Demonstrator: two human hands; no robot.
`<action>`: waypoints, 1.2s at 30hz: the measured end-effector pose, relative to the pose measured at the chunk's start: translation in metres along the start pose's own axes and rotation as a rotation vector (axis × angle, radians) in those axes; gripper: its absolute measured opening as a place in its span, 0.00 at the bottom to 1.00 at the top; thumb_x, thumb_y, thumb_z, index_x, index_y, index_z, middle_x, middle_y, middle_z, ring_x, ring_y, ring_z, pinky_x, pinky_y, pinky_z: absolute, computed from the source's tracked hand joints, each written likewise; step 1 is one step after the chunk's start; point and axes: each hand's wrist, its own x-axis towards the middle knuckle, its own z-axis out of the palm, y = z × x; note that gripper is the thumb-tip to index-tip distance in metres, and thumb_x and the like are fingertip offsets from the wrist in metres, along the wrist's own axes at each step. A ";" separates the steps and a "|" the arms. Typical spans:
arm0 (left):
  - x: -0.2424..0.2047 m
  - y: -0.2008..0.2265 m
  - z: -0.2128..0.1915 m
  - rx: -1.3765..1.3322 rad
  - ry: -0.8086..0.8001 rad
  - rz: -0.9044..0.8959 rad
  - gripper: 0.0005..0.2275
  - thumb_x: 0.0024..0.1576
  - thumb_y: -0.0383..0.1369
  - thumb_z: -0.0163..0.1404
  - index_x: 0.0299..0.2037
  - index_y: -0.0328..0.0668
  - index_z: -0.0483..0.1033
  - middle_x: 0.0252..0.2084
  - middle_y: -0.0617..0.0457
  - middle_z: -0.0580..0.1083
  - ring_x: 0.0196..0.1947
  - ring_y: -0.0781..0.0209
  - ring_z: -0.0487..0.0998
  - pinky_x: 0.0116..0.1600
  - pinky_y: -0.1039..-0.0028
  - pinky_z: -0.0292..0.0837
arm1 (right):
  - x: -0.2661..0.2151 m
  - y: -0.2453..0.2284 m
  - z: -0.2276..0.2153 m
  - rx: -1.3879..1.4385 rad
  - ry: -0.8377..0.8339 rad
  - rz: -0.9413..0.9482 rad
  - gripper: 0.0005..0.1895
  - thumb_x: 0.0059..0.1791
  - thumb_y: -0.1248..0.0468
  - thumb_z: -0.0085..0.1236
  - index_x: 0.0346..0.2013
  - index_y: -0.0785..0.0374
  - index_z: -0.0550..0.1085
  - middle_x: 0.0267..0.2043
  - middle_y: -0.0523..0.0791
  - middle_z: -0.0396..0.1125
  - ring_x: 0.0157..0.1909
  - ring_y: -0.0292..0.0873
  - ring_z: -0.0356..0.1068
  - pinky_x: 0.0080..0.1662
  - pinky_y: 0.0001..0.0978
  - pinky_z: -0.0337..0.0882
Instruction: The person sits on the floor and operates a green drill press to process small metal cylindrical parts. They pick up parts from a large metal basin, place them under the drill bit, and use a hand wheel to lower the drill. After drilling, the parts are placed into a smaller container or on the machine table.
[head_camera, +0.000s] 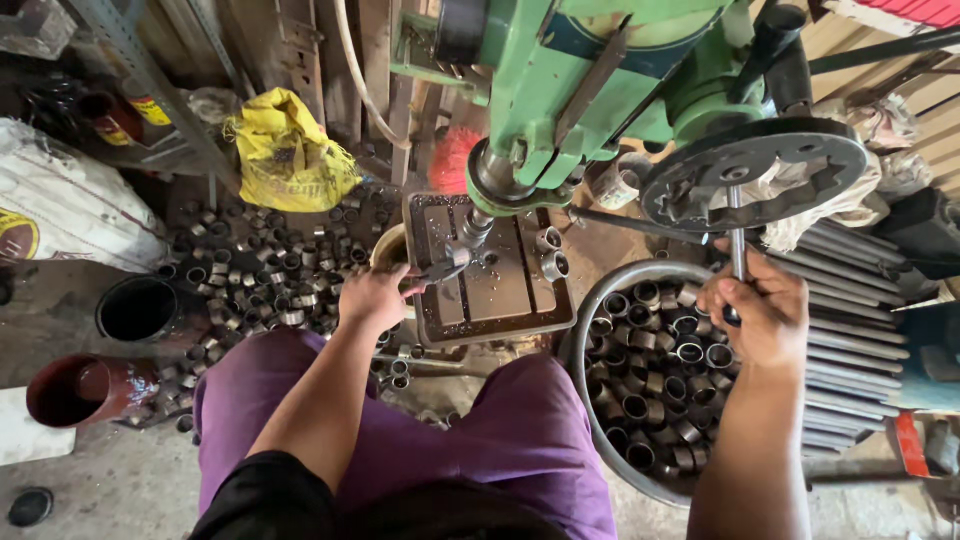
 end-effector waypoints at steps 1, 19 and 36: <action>-0.001 0.000 0.000 -0.015 0.003 0.000 0.16 0.56 0.56 0.52 0.49 0.66 0.78 0.42 0.48 0.80 0.44 0.43 0.80 0.48 0.56 0.74 | 0.000 0.002 0.001 0.021 -0.012 -0.020 0.24 0.53 0.74 0.50 0.63 0.84 0.65 0.29 0.50 0.66 0.27 0.41 0.65 0.34 0.30 0.66; -0.007 0.001 -0.004 -0.082 0.074 0.032 0.11 0.55 0.48 0.56 0.46 0.64 0.80 0.50 0.58 0.79 0.44 0.50 0.81 0.48 0.58 0.75 | -0.010 0.050 0.034 0.121 0.360 -0.284 0.27 0.59 0.60 0.55 0.68 0.75 0.66 0.37 0.50 0.69 0.31 0.42 0.68 0.41 0.36 0.73; -0.001 -0.017 0.011 0.261 -0.070 -0.009 0.25 0.52 0.46 0.55 0.63 0.69 0.70 0.53 0.50 0.75 0.54 0.49 0.77 0.53 0.60 0.75 | -0.089 -0.025 0.045 -0.960 0.436 -0.368 0.41 0.57 0.67 0.53 0.77 0.72 0.41 0.75 0.59 0.56 0.63 0.53 0.70 0.65 0.41 0.68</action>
